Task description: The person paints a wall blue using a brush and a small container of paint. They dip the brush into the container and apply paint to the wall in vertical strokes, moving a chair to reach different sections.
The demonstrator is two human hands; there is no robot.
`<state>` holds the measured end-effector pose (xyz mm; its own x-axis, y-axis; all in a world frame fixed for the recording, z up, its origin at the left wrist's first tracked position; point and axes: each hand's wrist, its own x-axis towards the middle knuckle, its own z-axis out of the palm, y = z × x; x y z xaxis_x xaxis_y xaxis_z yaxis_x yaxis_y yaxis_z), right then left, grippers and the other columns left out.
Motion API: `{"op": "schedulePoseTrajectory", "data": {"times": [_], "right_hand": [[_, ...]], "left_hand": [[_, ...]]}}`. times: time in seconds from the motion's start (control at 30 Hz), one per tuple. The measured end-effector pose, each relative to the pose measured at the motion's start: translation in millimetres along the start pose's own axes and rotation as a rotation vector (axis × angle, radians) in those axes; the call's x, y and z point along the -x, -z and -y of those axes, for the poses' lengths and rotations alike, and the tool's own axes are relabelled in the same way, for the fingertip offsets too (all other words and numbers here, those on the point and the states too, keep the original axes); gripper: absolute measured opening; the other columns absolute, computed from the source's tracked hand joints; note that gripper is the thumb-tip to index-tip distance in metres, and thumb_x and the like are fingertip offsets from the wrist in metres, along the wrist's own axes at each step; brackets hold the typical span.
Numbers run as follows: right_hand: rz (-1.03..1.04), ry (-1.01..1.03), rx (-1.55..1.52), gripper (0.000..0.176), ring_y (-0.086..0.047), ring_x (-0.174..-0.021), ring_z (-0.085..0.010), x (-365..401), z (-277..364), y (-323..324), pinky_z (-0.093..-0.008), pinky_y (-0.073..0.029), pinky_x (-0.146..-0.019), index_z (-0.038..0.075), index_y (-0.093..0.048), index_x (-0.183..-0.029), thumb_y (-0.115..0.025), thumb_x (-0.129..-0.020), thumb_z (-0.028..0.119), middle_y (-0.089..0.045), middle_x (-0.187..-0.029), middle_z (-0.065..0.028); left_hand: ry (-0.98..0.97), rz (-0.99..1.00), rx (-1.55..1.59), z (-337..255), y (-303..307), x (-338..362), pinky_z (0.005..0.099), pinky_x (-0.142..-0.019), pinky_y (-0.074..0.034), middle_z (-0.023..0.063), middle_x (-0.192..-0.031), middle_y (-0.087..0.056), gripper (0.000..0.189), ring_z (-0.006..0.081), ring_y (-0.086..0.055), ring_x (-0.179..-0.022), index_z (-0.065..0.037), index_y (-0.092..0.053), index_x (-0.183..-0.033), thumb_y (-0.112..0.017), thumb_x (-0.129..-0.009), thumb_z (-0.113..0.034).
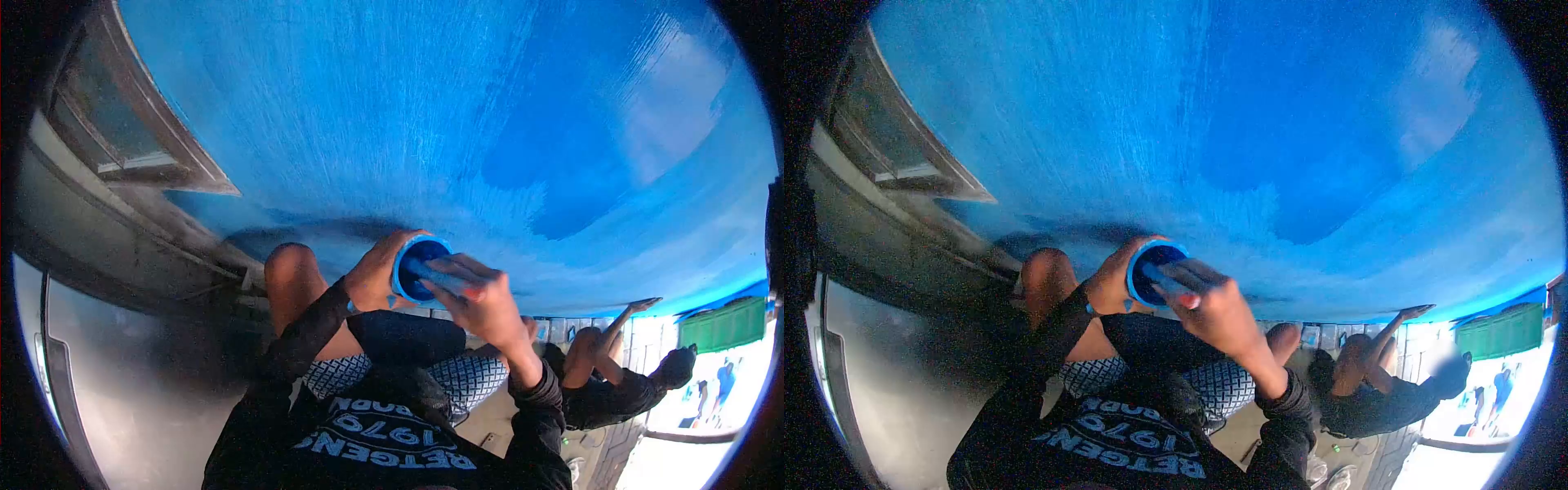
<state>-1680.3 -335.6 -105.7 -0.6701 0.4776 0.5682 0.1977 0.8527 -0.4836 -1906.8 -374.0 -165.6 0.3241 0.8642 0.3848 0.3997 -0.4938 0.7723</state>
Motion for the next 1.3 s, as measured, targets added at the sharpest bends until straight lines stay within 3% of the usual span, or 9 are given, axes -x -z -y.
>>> {"op": "schedulePoseTrajectory", "data": {"times": [0.17, 0.27, 0.37, 0.53, 0.77, 0.8, 0.93, 1.0, 1.3], "right_hand": [[0.001, -0.139, -0.035, 0.022, -0.073, -0.085, -0.0253, 7.1, 2.0, -5.1, -0.0324, -0.058, -0.074, 0.0, -0.072, -0.101, -0.079, -0.081, 0.008, -0.074, -0.097, -0.0117], [-0.344, -0.397, -0.27, 0.02, -0.064, -0.073, -0.0095, 14.3, 10.5, 13.5, -0.0267, -0.05, -0.063, -0.003, -0.071, -0.102, -0.076, -0.088, 0.011, -0.071, -0.08, -0.0061], [-0.431, -0.582, -0.467, 0.019, -0.061, -0.065, -0.009, 21.0, 13.9, 27.4, -0.0257, -0.048, -0.057, -0.003, -0.071, -0.099, -0.075, -0.089, 0.013, -0.068, -0.078, -0.0048], [-0.475, -0.668, -0.626, 0.023, -0.059, -0.056, -0.0108, 25.7, 9.2, 16.1, -0.0266, -0.044, -0.044, -0.005, -0.07, -0.094, -0.078, -0.088, 0.016, -0.067, -0.076, -0.0054], [-0.639, -0.839, -0.769, 0.031, -0.058, -0.057, -0.0159, 36.2, 11.1, 10.7, -0.0291, -0.041, -0.042, -0.005, -0.067, -0.09, -0.077, -0.088, 0.023, -0.064, -0.078, -0.0093], [-0.688, -0.818, -0.808, 0.028, -0.052, -0.049, -0.0137, 39.3, 16.1, 10.3, -0.0259, -0.035, -0.04, -0.005, -0.067, -0.087, -0.071, -0.091, 0.023, -0.059, -0.07, -0.0046], [-0.865, -0.792, -0.806, 0.033, -0.054, -0.055, -0.013, 58.4, 16.4, -7.6, -0.0254, -0.035, -0.042, -0.005, -0.067, -0.089, -0.072, -0.091, 0.027, -0.061, -0.076, -0.006], [-0.76, -0.907, -0.519, 0.035, -0.057, -0.064, -0.0134, 72.9, 13.9, -12.6, -0.0261, -0.038, -0.044, -0.004, -0.067, -0.095, -0.075, -0.09, 0.029, -0.062, -0.083, -0.0076], [-0.705, -0.748, -0.515, 0.031, -0.063, -0.066, -0.0135, 79.3, 16.9, -5.3, -0.0259, -0.046, -0.046, -0.002, -0.064, -0.102, -0.08, -0.086, 0.02, -0.068, -0.086, -0.0074]], "left_hand": [[0.043, 0.048, 0.006, 2.2, 2.3, 0.5, 0.0456, -0.11, -0.038, 0.0154, -0.14, -0.05, 0.104, 0.0342, -0.048, -0.132, -0.007, -0.037, -0.146, -0.094, -0.061, -0.021], [0.038, -0.046, 0.092, 3.4, -5.0, 5.4, 0.0448, -0.108, -0.041, 0.0164, -0.136, -0.053, 0.105, 0.0344, -0.052, -0.128, -0.005, -0.036, -0.146, -0.094, -0.061, -0.023], [0.095, -0.156, 0.003, -19.6, -11.7, 6.7, 0.04, -0.101, -0.048, 0.0168, -0.129, -0.062, 0.098, 0.028, -0.062, -0.119, -0.002, -0.042, -0.141, -0.096, -0.061, -0.022], [0.048, -0.279, -0.151, -37.6, -13.8, 13.7, 0.041, -0.101, -0.048, 0.0183, -0.127, -0.061, 0.1, 0.0314, -0.062, -0.119, -0.001, -0.042, -0.14, -0.096, -0.061, -0.026], [0.026, -0.311, -0.203, -62.3, -33.3, 27.7, 0.044, -0.102, -0.047, 0.0208, -0.128, -0.059, 0.098, 0.0351, -0.06, -0.12, 0.0, -0.042, -0.139, -0.096, -0.062, -0.028], [0.012, -0.341, -0.275, -67.2, -34.7, 30.0, 0.0448, -0.102, -0.046, 0.0205, -0.128, -0.058, 0.098, 0.036, -0.058, -0.12, -0.001, -0.042, -0.139, -0.095, -0.062, -0.028], [-0.079, -0.349, -0.378, -65.7, -32.5, 38.8, 0.047, -0.101, -0.043, 0.0192, -0.126, -0.057, 0.099, 0.0381, -0.056, -0.117, -0.001, -0.04, -0.14, -0.094, -0.061, -0.028], [-0.115, -0.353, -0.414, -58.5, -31.9, 42.2, 0.0475, -0.098, -0.043, 0.0192, -0.125, -0.057, 0.1, 0.0379, -0.056, -0.115, -0.001, -0.039, -0.141, -0.092, -0.061, -0.028], [-0.018, -0.341, -0.618, -65.8, -45.0, 35.5, 0.049, -0.104, -0.04, 0.0183, -0.131, -0.052, 0.103, 0.0369, -0.051, -0.124, -0.001, -0.036, -0.141, -0.093, -0.059, -0.026]]}}
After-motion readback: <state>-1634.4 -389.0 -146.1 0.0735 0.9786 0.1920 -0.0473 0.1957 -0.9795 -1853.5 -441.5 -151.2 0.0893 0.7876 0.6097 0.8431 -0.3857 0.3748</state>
